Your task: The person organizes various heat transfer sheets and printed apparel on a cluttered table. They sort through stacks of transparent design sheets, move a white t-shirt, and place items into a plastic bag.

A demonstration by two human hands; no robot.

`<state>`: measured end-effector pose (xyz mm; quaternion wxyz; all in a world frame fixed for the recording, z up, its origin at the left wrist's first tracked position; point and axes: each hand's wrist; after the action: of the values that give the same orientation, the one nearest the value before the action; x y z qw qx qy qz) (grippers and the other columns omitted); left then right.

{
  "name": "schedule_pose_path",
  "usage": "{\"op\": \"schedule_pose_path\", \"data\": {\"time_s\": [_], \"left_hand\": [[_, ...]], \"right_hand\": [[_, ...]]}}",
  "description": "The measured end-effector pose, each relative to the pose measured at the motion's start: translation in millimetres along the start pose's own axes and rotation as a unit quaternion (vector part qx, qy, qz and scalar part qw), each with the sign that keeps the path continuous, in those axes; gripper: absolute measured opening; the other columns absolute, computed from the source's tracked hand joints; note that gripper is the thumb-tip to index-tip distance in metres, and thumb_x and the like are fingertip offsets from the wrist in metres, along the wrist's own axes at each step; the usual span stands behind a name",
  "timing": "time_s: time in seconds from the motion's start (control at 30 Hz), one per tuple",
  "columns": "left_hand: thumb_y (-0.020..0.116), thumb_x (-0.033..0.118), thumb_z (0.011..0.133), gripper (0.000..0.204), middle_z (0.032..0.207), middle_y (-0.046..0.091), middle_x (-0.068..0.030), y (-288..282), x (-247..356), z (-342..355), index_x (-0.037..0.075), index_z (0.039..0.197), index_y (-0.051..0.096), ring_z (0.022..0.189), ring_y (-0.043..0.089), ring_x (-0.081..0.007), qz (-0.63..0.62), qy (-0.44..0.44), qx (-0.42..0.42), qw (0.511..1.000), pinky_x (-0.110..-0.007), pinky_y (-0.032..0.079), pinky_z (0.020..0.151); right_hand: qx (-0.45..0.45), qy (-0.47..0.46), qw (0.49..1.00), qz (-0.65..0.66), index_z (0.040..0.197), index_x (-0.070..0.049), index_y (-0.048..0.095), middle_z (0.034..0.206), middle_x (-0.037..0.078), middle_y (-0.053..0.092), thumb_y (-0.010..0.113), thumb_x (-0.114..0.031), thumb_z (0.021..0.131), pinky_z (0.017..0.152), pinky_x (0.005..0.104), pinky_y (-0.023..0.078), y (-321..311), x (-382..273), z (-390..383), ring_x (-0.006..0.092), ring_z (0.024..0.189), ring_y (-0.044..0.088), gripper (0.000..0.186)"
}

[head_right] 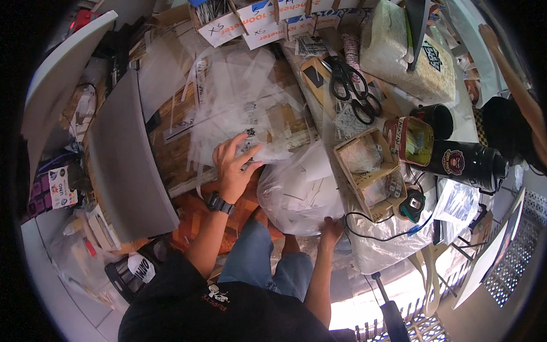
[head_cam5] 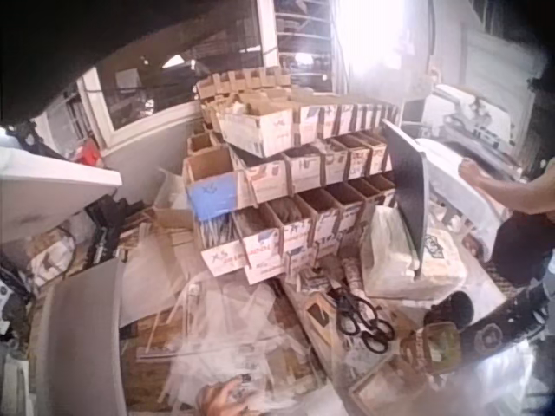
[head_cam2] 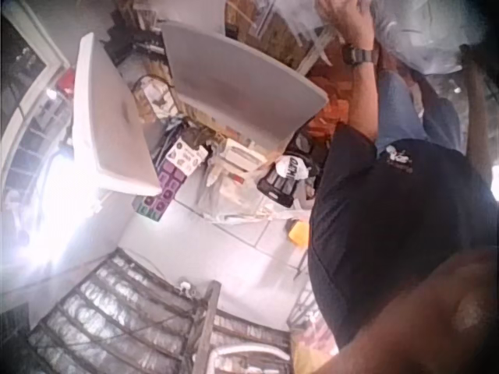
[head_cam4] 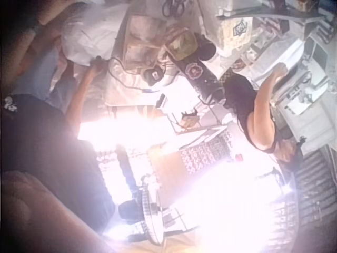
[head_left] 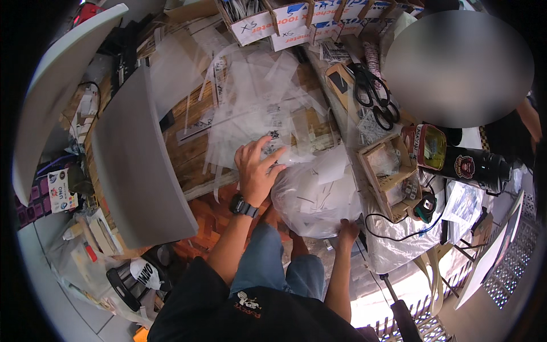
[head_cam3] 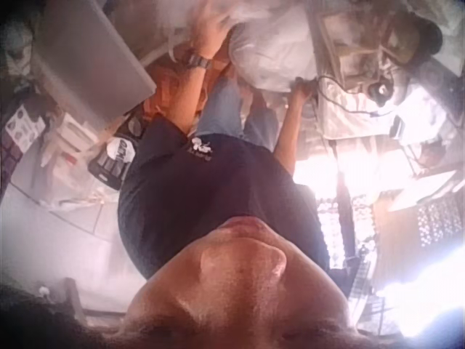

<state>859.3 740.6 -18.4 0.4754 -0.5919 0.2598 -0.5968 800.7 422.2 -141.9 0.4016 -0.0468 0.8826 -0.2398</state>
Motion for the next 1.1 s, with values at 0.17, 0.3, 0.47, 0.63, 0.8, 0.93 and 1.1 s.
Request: {"op": "schedule_pose_path", "data": {"time_s": [0.17,0.3,0.47,0.63,0.8,0.93,1.1], "left_hand": [[0.069,0.021,0.082,0.030,0.110,0.062,-0.0044,-0.1,-22.3,16.7,0.012,0.111,0.067,0.104,0.053,-0.0238,-0.143,0.018,0.080,0.986,-0.040,0.036,0.095],[0.053,0.028,0.096,0.032,0.112,0.062,-0.0067,-17.2,-22.0,40.3,0.002,0.113,0.064,0.099,0.055,-0.0188,-0.435,-0.223,0.177,0.854,-0.034,0.038,0.093],[0.038,0.039,0.102,0.048,0.112,0.062,-0.0132,-44.4,-10.7,68.7,-0.002,0.116,0.059,0.104,0.055,-0.0199,-0.493,-0.267,0.280,0.779,-0.030,0.038,0.094],[0.034,0.037,0.103,0.050,0.112,0.062,-0.0147,-73.2,33.6,65.9,-0.005,0.119,0.056,0.101,0.056,-0.0208,-0.299,-0.177,0.339,0.874,-0.034,0.042,0.090],[0.043,0.022,0.101,0.038,0.122,0.057,-0.0143,-54.5,90.2,78.3,-0.006,0.127,0.050,0.105,0.056,-0.0186,-0.329,0.022,0.277,0.903,-0.032,0.045,0.089],[0.058,-0.002,0.090,0.037,0.118,0.059,-0.0161,-15.0,133.3,113.5,-0.008,0.126,0.049,0.105,0.059,-0.0211,-0.443,0.155,0.139,0.872,-0.033,0.048,0.090],[0.062,0.009,0.087,0.038,0.115,0.061,-0.0191,31.3,184.4,167.6,0.002,0.123,0.055,0.101,0.062,-0.0322,-0.440,0.245,-0.013,0.864,-0.037,0.049,0.086]], "right_hand": [[-0.034,0.046,0.995,0.078,0.066,-0.003,0.050,0.059,0.000,0.043,0.058,-0.012,0.074,0.049,0.0319,0.033,5.6,-3.6,-5.4,0.0124,0.052,0.040,0.015],[-0.017,0.033,0.999,0.020,0.069,-0.003,0.053,0.060,0.000,0.046,0.059,-0.012,0.075,0.049,0.0298,0.033,12.5,-2.3,-2.0,0.0114,0.052,0.042,0.012],[-0.029,0.013,0.999,-0.006,0.068,-0.003,0.051,0.060,0.000,0.046,0.059,-0.012,0.074,0.049,0.0306,0.035,8.1,2.8,-0.8,0.0125,0.053,0.043,0.013],[-0.002,-0.011,1.000,0.010,0.067,-0.004,0.049,0.060,0.001,0.044,0.060,-0.011,0.073,0.049,0.0320,0.035,15.1,29.7,9.8,0.0129,0.052,0.043,0.014],[0.016,-0.004,1.000,0.000,0.067,-0.001,0.050,0.059,0.003,0.046,0.058,-0.013,0.073,0.048,0.0337,0.035,14.5,34.3,8.8,0.0140,0.053,0.044,0.015],[0.024,-0.004,0.999,-0.023,0.068,0.000,0.053,0.059,0.007,0.049,0.058,-0.014,0.074,0.049,0.0356,0.036,13.9,20.0,5.0,0.0158,0.053,0.045,0.016],[0.021,-0.161,0.976,-0.142,0.068,0.002,0.053,0.059,0.011,0.050,0.058,-0.015,0.074,0.051,0.0391,0.038,7.1,54.1,18.0,0.0192,0.053,0.047,0.018]]}}
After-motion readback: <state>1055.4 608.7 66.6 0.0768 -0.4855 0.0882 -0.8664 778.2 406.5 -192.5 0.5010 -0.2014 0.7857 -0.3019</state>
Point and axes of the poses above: each hand's wrist, its own z-axis towards the middle knuckle, its own y-axis out of the palm, x = y × z
